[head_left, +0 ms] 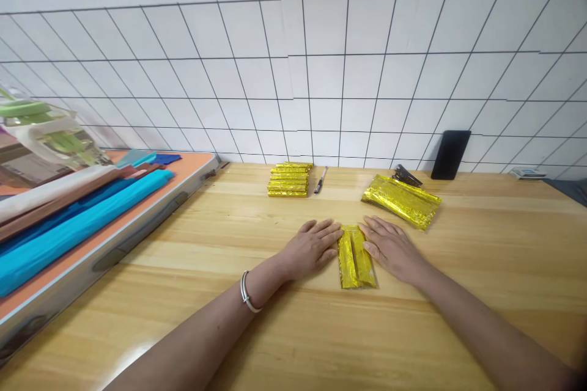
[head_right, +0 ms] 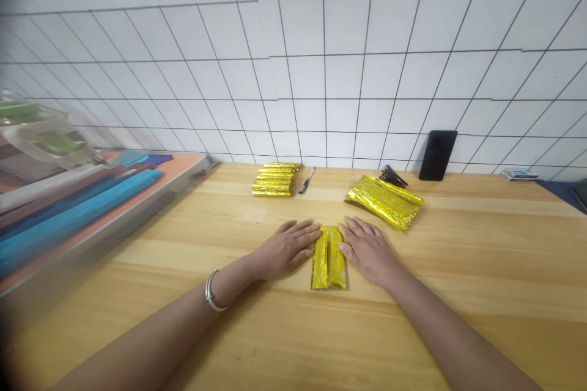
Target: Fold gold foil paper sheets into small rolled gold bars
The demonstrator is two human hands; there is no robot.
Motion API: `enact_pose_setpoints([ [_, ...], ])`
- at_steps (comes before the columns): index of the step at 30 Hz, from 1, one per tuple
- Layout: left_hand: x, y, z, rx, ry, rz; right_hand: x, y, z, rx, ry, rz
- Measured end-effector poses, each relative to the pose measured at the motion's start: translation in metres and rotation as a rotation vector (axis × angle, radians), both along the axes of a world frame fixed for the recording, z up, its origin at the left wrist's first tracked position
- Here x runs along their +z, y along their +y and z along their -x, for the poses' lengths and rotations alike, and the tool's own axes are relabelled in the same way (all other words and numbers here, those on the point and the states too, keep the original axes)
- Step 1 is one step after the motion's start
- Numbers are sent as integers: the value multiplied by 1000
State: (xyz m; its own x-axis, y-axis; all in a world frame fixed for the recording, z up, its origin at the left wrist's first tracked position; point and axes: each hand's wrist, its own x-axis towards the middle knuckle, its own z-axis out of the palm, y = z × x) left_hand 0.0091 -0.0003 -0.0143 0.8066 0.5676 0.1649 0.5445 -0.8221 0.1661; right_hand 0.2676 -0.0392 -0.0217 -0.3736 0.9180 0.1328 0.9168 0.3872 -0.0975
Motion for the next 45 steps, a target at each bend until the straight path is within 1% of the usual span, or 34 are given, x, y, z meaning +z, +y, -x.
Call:
enact_pose_setpoints([
  [6, 4, -3, 1, -51, -28, 20, 3, 1, -3, -21, 50, 37],
  [12, 6, -9, 0, -122, -14, 37, 1, 2, -3, -26, 40, 32],
  [17, 9, -9, 1, -125, -1, 58, 0, 1, -2, -28, 21, -3],
  [21, 9, -7, 3, -131, 12, 70, -1, 0, -10, -15, 5, 6],
  [24, 7, -7, 3, -134, 6, 73, 1, 0, -20, 23, -1, 58],
  [28, 8, -7, 3, -132, -4, 75, 12, -6, -31, 127, 25, 149],
  [31, 8, -7, 2, -126, -17, 78, 20, -12, -33, 218, 58, 196],
  [34, 7, -5, 3, -111, -36, 81, 22, -15, -27, 263, 89, 205],
  [37, 6, -5, 4, -112, -53, 77, 18, -16, -20, 256, 120, 147],
  [40, 7, -5, 4, -121, -46, 75, 16, -18, -14, 274, 122, 25],
  [43, 8, -6, 4, -126, -40, 74, 17, -20, -9, 334, 97, -133],
  [45, 8, -6, 3, -128, -40, 71, 19, -21, -6, 400, 82, -211],
])
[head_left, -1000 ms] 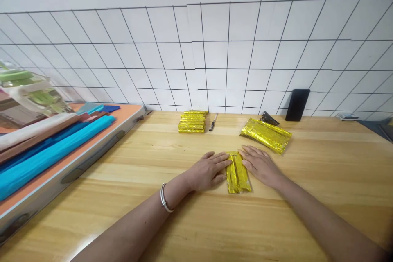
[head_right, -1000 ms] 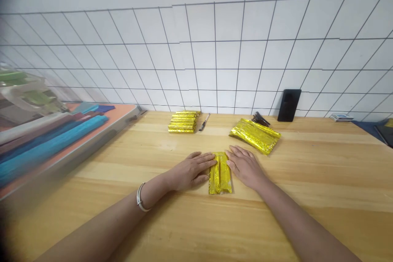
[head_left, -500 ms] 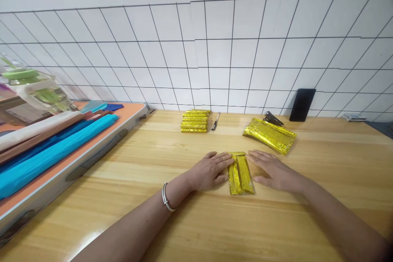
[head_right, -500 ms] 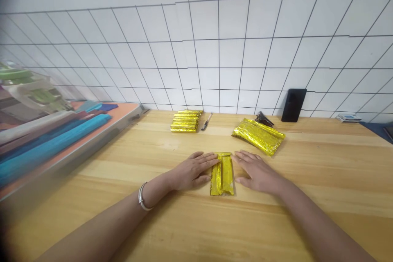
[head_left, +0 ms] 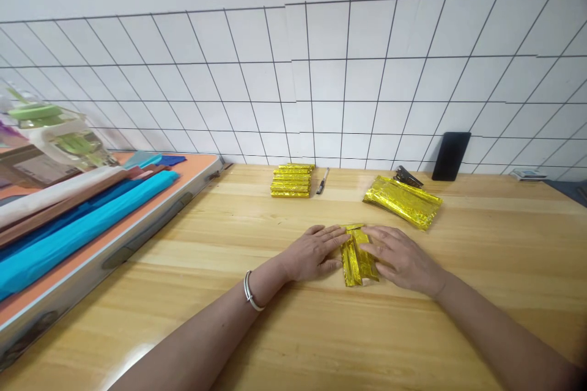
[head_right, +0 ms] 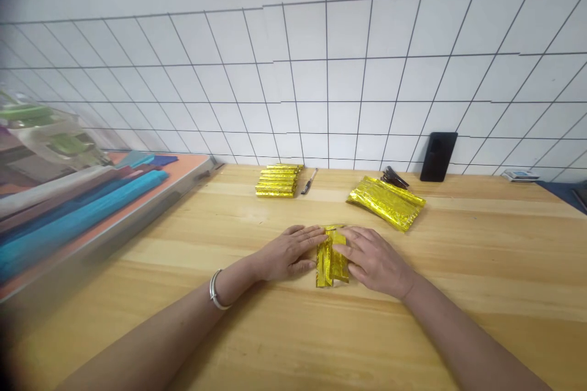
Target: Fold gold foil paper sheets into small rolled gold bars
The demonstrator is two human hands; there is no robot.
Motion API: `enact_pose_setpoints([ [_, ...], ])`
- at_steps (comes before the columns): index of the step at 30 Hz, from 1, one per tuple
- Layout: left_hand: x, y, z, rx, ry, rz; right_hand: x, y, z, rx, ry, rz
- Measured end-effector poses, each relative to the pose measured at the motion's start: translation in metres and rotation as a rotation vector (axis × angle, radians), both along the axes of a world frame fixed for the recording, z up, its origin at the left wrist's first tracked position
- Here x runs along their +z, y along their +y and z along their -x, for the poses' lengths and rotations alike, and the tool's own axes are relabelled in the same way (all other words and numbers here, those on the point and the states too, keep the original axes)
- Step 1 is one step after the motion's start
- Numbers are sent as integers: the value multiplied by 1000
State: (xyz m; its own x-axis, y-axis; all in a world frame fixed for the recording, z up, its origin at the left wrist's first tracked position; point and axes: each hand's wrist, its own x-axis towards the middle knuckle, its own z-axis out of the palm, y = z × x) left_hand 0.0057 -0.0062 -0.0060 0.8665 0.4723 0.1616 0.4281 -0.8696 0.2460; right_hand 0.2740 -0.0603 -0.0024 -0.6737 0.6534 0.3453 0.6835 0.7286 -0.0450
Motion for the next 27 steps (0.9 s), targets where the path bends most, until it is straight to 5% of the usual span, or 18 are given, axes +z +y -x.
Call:
enact_pose_setpoints([
  [8, -3, 2, 1, -24, 34, -39, 2, -4, 7, 195, 35, -42],
  [18, 0, -6, 1, -81, 45, -46, -4, -7, 6, 125, 35, 24],
  [27, 10, -47, 2, -69, 36, 35, -10, -29, 5, 27, 54, -43],
])
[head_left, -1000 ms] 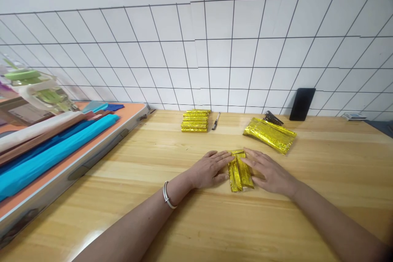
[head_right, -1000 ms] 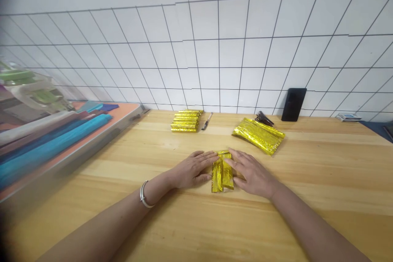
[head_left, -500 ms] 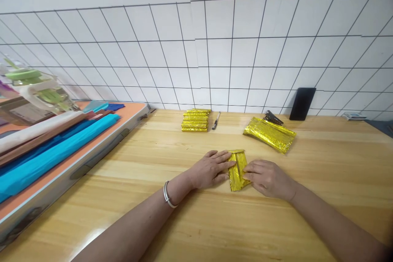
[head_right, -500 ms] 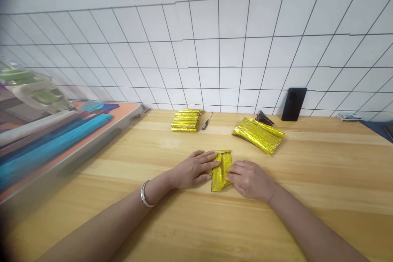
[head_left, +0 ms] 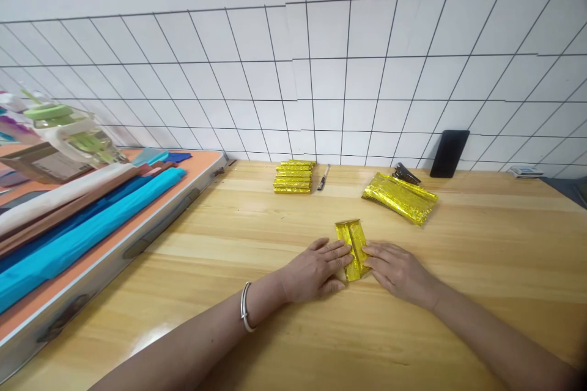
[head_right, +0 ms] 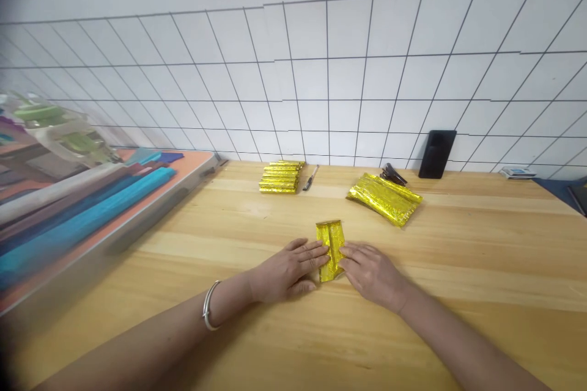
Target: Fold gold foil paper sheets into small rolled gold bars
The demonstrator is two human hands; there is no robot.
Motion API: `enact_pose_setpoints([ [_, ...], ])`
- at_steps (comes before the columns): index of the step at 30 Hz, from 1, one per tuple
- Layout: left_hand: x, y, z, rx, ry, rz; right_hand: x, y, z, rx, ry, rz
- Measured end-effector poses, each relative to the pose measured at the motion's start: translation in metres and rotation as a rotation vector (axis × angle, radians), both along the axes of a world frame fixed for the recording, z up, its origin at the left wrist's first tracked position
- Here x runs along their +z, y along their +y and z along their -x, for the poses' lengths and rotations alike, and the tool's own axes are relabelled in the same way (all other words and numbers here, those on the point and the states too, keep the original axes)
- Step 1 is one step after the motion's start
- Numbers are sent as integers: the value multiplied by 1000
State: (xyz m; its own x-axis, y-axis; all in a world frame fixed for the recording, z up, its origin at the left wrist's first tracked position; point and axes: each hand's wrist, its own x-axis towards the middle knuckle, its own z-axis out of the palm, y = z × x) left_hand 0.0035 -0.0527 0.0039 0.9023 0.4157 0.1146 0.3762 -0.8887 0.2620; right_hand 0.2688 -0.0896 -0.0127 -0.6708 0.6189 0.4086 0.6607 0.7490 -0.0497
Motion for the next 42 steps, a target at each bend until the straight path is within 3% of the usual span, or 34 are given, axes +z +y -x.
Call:
enact_pose_setpoints([
  [9, -7, -25, -24, 191, -180, -7, -2, -5, 5, -40, 54, 51],
  [19, -9, -30, -23, 141, -249, -99, 1, -8, 7, -78, 17, 91],
  [28, -12, -25, -24, 229, -255, 49, 1, -9, 12, -82, -16, 73],
  [37, -11, -18, -26, 228, -327, 148, 0, -10, 16, -147, 61, 184],
  [42, -15, -18, -28, 293, -347, 172, 0, -9, 17, -161, 99, 221],
])
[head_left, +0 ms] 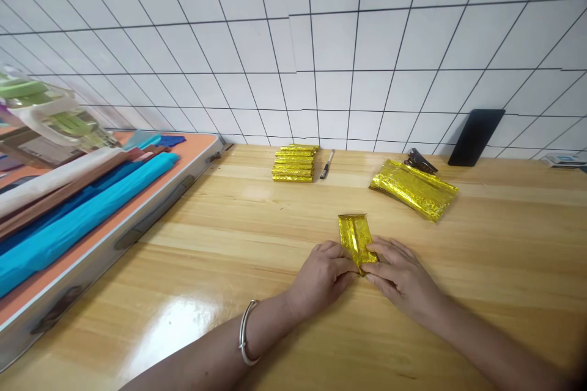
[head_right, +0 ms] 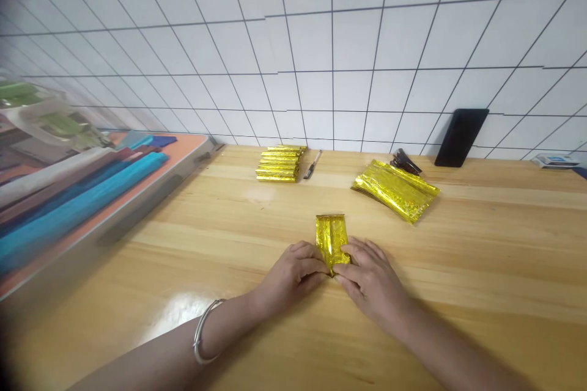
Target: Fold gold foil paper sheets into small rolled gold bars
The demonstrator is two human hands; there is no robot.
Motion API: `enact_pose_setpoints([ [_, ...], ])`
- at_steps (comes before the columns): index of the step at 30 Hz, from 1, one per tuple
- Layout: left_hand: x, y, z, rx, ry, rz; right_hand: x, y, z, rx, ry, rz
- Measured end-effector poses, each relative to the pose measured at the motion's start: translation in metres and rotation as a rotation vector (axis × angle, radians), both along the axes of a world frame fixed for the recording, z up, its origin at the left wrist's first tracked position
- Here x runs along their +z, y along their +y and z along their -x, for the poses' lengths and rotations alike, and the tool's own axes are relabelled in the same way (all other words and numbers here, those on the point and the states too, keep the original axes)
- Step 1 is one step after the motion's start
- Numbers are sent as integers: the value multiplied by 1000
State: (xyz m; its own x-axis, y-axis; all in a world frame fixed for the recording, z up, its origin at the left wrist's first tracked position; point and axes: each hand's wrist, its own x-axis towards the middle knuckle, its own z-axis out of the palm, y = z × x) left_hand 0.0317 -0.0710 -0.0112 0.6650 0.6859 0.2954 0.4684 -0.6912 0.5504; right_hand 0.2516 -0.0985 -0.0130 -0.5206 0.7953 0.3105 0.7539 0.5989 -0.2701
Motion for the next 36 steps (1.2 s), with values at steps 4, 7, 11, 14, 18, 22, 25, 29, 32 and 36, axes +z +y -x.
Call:
enact_pose_setpoints([
  [4, -1, 0, -1, 30, 9, 10, 2, 0, 2, -2, 66, 10],
  [7, 1, 1, 0, 27, 6, 25, 1, 0, 3, -7, 91, 10],
  [11, 5, 2, 2, -19, -12, 58, -2, 1, 2, -30, 119, 19],
  [14, 7, 2, 3, -33, -11, 69, -4, 2, 2, -63, 131, 58],
  [18, 5, 2, 2, -8, -28, 74, -3, 4, 5, -94, 143, 101],
  [22, 0, 2, 0, 23, -36, 72, -3, 5, 6, -121, 179, 133],
  [25, -2, 3, -2, 72, -12, 57, -4, 7, 6, -127, 209, 154],
  [29, -2, 3, -4, 87, 14, 41, -6, 7, 3, -139, 269, 161],
  [32, -1, 3, -3, 85, 13, 46, -7, 7, 2, -145, 309, 183],
  [36, -1, 2, -1, 56, -44, 75, -6, 8, 2, -137, 298, 194],
])
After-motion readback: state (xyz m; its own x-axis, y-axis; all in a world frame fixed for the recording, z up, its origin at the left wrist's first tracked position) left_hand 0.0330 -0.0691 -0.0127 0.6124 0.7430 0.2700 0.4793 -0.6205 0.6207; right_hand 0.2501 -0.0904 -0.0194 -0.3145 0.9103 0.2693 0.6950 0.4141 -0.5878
